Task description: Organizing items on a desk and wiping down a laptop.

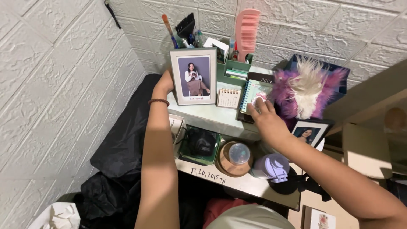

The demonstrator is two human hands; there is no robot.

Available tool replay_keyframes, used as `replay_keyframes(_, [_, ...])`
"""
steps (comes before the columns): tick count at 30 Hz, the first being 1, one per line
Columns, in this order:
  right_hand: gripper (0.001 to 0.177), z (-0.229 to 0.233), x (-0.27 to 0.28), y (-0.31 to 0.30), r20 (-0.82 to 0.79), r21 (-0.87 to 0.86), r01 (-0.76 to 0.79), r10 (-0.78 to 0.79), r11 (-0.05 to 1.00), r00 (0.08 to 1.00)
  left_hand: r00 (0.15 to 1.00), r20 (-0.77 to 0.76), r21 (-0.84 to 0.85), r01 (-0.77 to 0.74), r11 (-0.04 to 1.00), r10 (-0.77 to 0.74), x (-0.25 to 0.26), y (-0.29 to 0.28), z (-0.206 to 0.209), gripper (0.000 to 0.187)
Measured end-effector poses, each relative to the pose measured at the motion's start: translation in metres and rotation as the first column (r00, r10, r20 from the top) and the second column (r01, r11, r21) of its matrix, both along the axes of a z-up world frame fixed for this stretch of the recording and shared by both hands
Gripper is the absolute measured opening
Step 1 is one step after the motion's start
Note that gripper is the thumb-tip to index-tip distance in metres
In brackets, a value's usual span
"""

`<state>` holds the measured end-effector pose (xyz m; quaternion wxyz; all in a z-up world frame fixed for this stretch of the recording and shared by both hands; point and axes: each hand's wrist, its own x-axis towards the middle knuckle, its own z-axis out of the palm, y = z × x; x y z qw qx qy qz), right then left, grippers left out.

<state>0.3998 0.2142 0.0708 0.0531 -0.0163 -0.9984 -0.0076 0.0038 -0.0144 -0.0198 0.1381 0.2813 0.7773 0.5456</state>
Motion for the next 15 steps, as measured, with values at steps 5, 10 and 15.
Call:
replay_keyframes(5, [0.071, -0.004, 0.001, 0.003, -0.047, -0.031, -0.001, 0.000, 1.000, 0.999, 0.998, 0.067, 0.054, -0.023, 0.998, 0.019, 0.008, -0.001, 0.008, 0.041])
replay_keyframes(10, [0.068, -0.009, -0.001, 0.008, -0.103, -0.058, -0.027, 0.021, 0.998, 0.994, 0.998, -0.046, 0.055, -0.030, 0.998, 0.032, 0.008, -0.001, 0.015, 0.039])
replay_keyframes(15, [0.069, 0.010, -0.003, 0.005, -0.061, -0.152, 0.000, -0.009, 0.988, 0.998, 0.988, -0.154, 0.029, -0.030, 0.999, 0.034, 0.013, 0.001, 0.030, 0.043])
